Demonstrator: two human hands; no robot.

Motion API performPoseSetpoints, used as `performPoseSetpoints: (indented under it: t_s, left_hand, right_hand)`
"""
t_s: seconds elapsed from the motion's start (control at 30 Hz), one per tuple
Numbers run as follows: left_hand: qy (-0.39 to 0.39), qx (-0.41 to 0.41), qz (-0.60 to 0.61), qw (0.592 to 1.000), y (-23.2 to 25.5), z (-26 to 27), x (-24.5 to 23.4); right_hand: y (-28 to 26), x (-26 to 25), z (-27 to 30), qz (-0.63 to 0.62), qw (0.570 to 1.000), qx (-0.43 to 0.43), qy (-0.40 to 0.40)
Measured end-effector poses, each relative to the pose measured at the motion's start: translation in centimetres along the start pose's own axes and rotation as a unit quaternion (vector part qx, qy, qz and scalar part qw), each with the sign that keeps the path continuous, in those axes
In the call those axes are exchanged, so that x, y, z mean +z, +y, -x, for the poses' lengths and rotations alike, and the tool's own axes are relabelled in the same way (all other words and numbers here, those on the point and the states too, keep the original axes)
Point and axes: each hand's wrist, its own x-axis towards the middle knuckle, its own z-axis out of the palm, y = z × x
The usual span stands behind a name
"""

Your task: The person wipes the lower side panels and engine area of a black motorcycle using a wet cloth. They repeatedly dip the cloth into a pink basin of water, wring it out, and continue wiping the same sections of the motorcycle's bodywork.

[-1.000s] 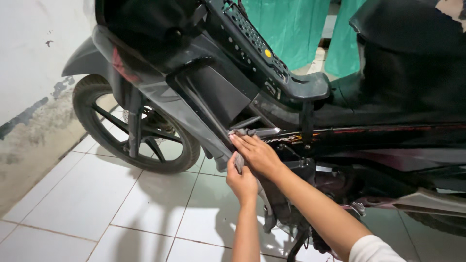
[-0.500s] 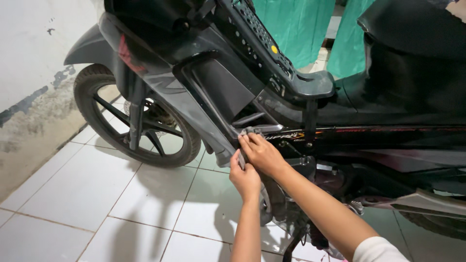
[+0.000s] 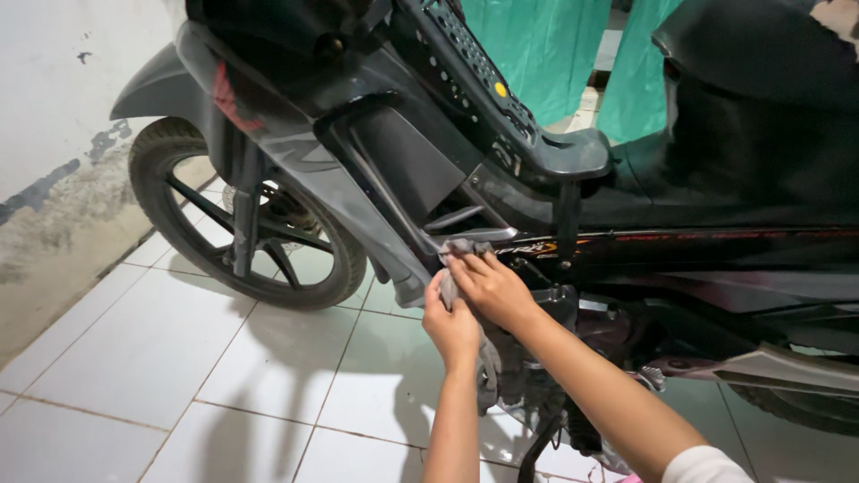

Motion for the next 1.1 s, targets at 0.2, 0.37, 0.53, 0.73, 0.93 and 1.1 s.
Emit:
performPoseSetpoints:
  t_s: [0.2, 0.37, 0.53, 0.73, 0.93, 1.1]
  left_hand:
    - [-0.091, 0.051, -0.015, 0.994, 0.9, 1.7, 1.9]
    - [-0.121, 0.063, -0.009, 0.991, 1.2, 2.3, 2.1]
    - [-0.023, 0.007, -0.013, 1.000, 0.2, 1.6, 1.5]
    - [-0.109, -0.061, 0.121, 0.985, 2.2, -1.9, -0.5]
    - [-0.352, -0.140, 0.366, 0.850, 10.8, 2.1, 1.0]
    - [-0.493, -0.107, 0.376, 0.777, 14.9, 9.1, 4.2]
  right_hand:
    - [1.1, -3.4, 3.3, 0.119, 0.989, 0.087, 0.012]
    - [1.1, -3.7, 3.9, 0.127, 0.984, 0.124, 0.025]
    - [0.2, -0.1, 0.4, -0.015, 0.996, 0.091, -0.010]
    - [0.2, -2.9, -0.5, -0.341, 0.862, 0.356, -0.116]
    - [2.8, -13.6, 4.6, -0.307, 0.865, 0.394, -0.036]
    - [4.3, -21.7, 11.0, -0.581, 0.728, 0.350, -0.102]
